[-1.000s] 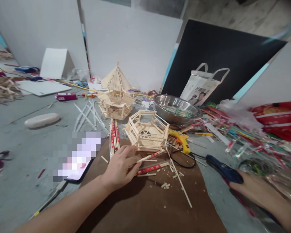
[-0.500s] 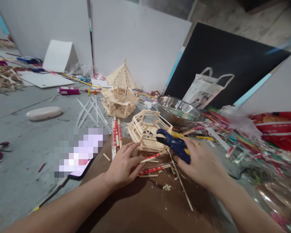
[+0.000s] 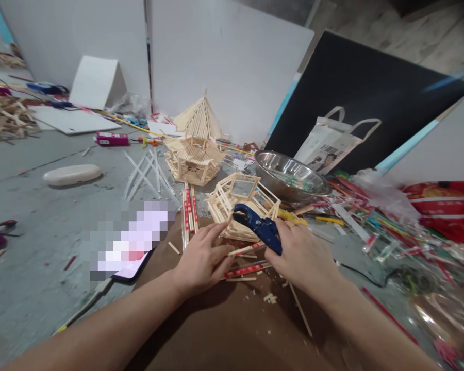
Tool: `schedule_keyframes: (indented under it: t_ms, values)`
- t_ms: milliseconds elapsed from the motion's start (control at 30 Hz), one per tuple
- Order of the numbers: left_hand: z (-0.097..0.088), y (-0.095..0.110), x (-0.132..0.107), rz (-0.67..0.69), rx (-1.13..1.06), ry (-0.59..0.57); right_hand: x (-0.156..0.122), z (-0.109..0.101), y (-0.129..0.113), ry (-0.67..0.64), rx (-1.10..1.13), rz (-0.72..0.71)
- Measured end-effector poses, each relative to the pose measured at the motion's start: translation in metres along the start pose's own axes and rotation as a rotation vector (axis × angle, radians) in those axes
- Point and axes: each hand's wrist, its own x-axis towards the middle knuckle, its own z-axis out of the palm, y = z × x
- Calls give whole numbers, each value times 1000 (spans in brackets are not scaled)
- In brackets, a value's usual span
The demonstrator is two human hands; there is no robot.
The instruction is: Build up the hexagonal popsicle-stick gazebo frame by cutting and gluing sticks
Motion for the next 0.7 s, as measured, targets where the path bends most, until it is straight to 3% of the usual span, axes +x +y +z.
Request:
schedule_keyframes:
  t_ms: [167,700]
  values:
    - [1,-1,2,-19,-1,22,2,-7,-3,-45,-24,28]
    - [2,-11,10,-24,-135,-73,9,-10,-7,-89,-28,47]
